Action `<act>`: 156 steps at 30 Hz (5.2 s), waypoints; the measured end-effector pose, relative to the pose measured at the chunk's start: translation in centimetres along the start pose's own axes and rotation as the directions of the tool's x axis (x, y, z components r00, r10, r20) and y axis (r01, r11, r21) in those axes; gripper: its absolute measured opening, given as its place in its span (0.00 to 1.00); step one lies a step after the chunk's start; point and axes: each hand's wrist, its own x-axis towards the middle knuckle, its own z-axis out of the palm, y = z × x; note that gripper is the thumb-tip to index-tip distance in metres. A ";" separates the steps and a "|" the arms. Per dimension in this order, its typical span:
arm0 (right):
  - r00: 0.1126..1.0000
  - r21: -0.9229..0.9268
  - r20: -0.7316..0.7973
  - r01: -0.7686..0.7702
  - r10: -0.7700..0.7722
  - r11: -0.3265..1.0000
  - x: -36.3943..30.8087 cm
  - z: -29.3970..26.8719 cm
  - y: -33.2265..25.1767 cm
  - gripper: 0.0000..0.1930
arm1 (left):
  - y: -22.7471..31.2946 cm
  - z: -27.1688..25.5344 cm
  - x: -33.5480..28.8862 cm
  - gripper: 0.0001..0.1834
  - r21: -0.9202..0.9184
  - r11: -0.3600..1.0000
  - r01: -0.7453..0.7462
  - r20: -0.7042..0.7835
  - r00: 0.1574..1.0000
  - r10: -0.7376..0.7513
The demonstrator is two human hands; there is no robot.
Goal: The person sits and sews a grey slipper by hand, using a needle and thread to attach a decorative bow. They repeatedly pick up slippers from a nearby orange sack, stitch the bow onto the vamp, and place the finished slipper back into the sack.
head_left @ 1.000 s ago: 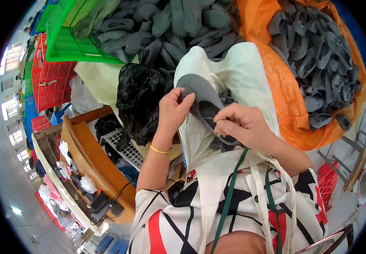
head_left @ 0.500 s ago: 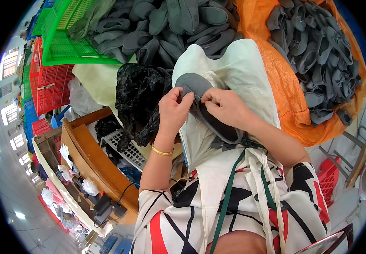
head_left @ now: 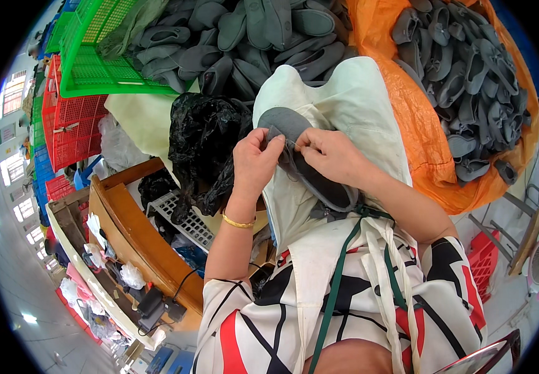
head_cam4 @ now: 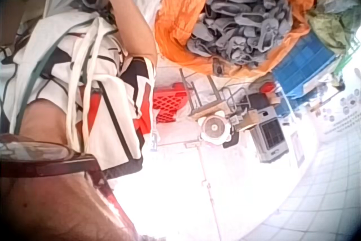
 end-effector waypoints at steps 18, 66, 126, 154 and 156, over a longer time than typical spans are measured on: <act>0.951 -0.288 -0.001 0.295 -0.308 0.911 1.1 -0.3 2.0 0.03 | 1.4 -0.7 0.4 0.06 -0.173 0.972 0.162 0.168 0.977 -0.133; 0.972 0.623 0.122 -0.231 0.199 0.747 3.5 -3.3 0.5 0.13 | 0.2 -0.1 0.7 0.08 -0.264 0.956 0.125 0.170 0.982 -0.081; 0.980 0.815 -0.170 0.080 0.106 0.575 -9.8 1.3 -3.5 0.12 | -2.6 5.0 -3.7 0.18 0.375 0.316 -0.872 0.563 0.485 0.669; 0.929 0.261 0.338 -0.246 0.150 0.934 -14.5 -7.1 0.9 0.13 | 1.5 4.0 -5.7 0.07 -0.351 0.738 0.576 0.669 0.706 -0.233; 0.958 0.424 0.196 -0.275 0.209 0.863 -13.5 -5.5 1.6 0.09 | 1.6 3.5 -5.4 0.07 -0.258 0.804 0.536 0.672 0.697 -0.249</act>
